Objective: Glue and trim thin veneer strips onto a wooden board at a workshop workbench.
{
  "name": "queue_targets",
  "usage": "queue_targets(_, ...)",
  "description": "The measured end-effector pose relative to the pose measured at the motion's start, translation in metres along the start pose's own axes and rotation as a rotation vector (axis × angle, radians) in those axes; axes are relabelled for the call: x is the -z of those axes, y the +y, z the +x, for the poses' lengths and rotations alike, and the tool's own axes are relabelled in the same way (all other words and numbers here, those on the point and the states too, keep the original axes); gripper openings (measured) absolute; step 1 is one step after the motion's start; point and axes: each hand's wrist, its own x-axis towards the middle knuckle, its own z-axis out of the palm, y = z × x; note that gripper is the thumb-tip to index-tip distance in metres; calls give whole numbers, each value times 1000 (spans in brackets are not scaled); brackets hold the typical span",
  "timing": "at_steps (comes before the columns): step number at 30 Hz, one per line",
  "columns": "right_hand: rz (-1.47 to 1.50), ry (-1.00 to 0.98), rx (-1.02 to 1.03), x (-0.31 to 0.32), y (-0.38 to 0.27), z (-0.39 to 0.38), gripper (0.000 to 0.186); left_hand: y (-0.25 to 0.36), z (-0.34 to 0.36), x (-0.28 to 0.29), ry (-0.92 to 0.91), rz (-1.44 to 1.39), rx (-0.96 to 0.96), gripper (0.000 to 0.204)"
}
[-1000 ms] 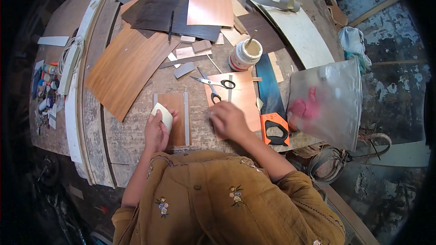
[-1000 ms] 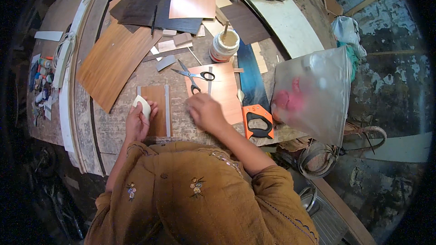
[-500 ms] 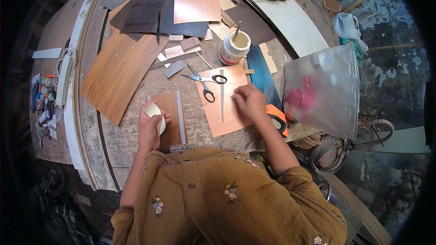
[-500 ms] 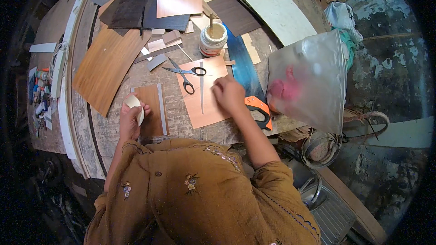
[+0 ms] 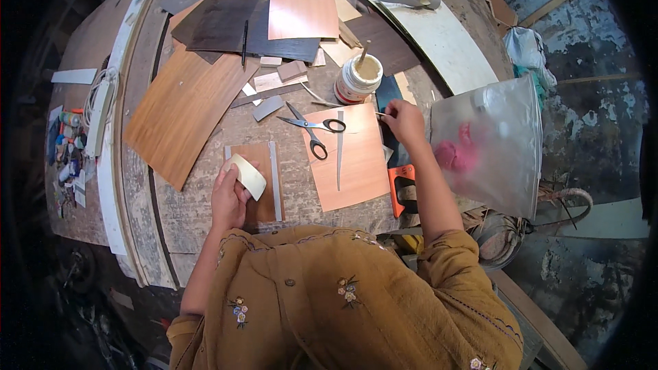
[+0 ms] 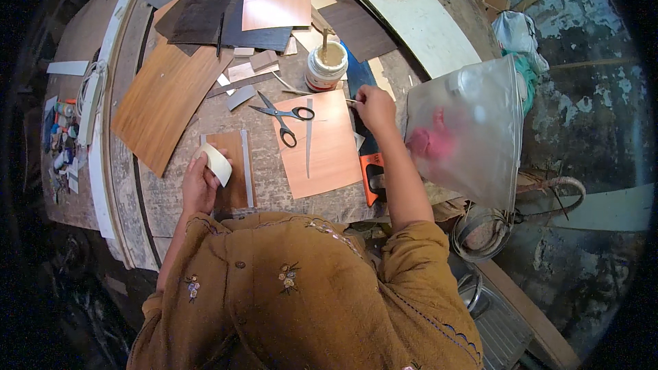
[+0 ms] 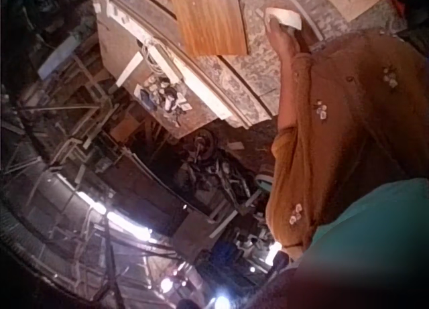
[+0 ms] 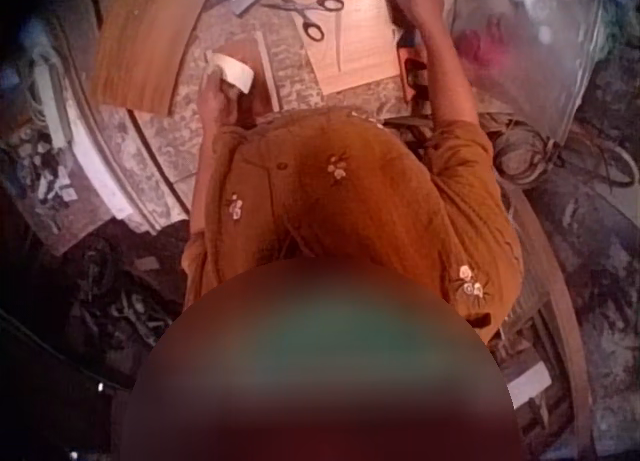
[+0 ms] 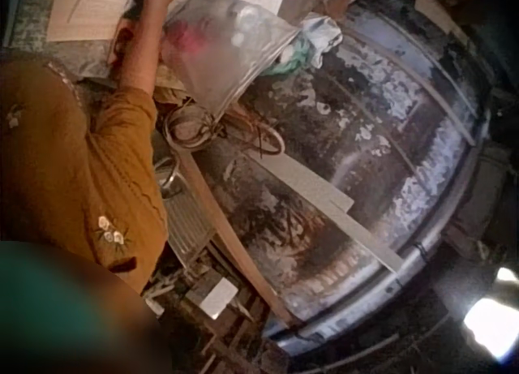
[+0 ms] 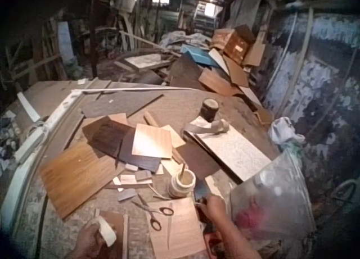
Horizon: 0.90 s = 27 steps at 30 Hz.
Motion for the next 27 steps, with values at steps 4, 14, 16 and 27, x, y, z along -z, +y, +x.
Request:
queue_targets(4, 141, -71, -66, 28, 1, -12, 19, 6, -8, -10, 7, 119, -33, 37)
queue_targets(14, 3, 6, -159, 125, -43, -96, 16, 1, -2, -32, -64, 132, 6, 39)
queue_targets(16, -165, 226, -35, 128, -55, -103, 14, 1, -1, -36, -72, 138, 2, 38)
queue_targets(27, 684, -105, 451, 109, -132, -129, 10, 3, -7, -42, -85, 127, -15, 26)
